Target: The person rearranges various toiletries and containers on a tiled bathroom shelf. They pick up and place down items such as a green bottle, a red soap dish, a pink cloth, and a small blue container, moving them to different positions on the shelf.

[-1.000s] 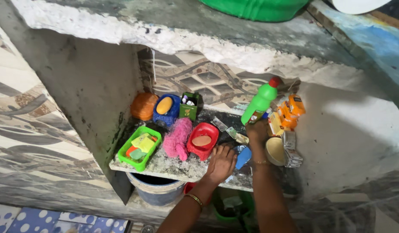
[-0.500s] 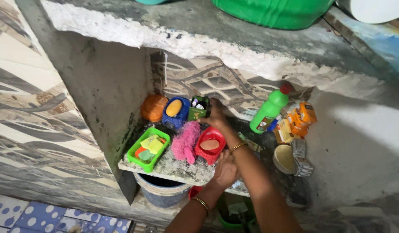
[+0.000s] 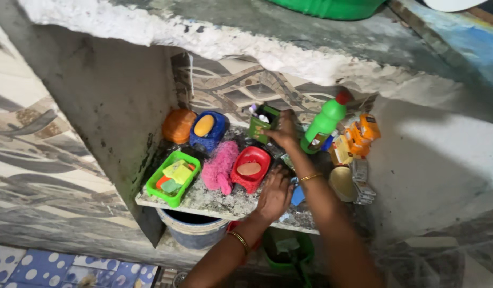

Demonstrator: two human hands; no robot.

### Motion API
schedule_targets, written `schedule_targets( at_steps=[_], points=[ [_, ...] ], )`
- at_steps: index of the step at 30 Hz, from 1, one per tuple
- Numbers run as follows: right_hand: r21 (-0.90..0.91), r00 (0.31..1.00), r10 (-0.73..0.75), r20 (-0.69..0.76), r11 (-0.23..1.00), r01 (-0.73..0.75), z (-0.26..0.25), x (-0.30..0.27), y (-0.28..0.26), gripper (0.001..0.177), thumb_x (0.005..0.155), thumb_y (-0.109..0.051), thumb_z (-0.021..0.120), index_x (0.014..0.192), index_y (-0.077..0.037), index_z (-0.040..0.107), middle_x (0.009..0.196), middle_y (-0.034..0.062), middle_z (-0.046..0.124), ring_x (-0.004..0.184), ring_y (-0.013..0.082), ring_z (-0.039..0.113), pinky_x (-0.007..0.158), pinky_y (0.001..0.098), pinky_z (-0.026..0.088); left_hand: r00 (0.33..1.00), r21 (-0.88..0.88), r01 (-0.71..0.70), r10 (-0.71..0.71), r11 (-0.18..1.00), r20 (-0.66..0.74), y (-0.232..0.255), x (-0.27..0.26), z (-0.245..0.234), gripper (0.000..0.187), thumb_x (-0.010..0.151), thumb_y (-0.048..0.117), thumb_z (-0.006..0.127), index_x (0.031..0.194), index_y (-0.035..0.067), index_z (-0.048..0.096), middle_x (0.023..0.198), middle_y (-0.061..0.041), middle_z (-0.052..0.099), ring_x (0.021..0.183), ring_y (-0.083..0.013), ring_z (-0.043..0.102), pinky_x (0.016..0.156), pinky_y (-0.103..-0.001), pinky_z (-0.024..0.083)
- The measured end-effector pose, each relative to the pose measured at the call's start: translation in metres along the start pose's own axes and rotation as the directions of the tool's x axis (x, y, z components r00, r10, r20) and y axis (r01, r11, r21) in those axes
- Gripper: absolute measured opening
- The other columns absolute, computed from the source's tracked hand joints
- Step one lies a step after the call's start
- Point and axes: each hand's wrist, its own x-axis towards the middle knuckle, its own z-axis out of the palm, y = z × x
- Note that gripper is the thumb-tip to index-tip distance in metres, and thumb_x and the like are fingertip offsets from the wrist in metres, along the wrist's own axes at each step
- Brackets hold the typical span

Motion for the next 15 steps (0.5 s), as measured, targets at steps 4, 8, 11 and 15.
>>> schedule_targets(
  at_steps=[4,8,11,15],
  points=[
    [-0.294,0.996,0.013,-0.086,0.955,-0.038,-0.062,-0.012,-0.019,0.084,0.054,-0.025,0.105,0.114,-0.003,0.051,0.105,0.0130,0.062,0.094,0.0236,0.059,0.084,0.0404,0.052,0.983,0.203,0.077,-0.108,0.976,0.145,-0.004,0.037,0.025,0.037,0.095,0.018,0.060,0.124,-0.005,0.063,0.144,-0.032,0.050,0.144,-0.0486,0.039,0.122,-0.053,0.030],
    [-0.145,0.986,0.149,-0.078,0.977,-0.159,-0.083,-0.020,-0.030,0.082,0.056,-0.033,0.099,0.116,-0.004,0.050,0.103,0.0108,0.068,0.092,0.0223,0.067,0.082,0.0382,0.058,0.746,0.522,0.084,-0.401,0.849,0.532,-0.030,0.094,0.049,0.062,0.100,0.042,0.048,0.143,-0.002,0.050,0.157,-0.025,0.038,0.152,-0.0487,0.022,0.126,-0.061,0.011],
    [-0.233,0.986,0.112,-0.126,0.962,-0.139,-0.086,-0.024,-0.027,0.085,0.055,-0.036,0.103,0.113,-0.001,0.052,0.102,0.0147,0.068,0.092,0.0264,0.066,0.082,0.0387,0.056,0.602,0.556,0.239,-0.571,0.796,0.558,-0.045,0.106,0.056,0.082,0.097,0.058,0.043,0.155,0.001,0.030,0.162,-0.029,0.019,0.150,-0.0525,0.005,0.119,-0.060,0.000],
    [-0.284,0.989,0.074,-0.131,0.952,-0.109,-0.086,-0.030,-0.016,0.086,0.054,-0.034,0.106,0.112,0.001,0.051,0.102,0.0158,0.067,0.091,0.0264,0.065,0.081,0.0373,0.054,0.492,0.478,0.365,-0.602,0.799,0.630,-0.053,0.098,0.068,0.071,0.099,0.056,0.034,0.159,0.019,0.027,0.170,-0.021,0.010,0.155,-0.0471,0.001,0.124,-0.058,-0.002]
  ],
)
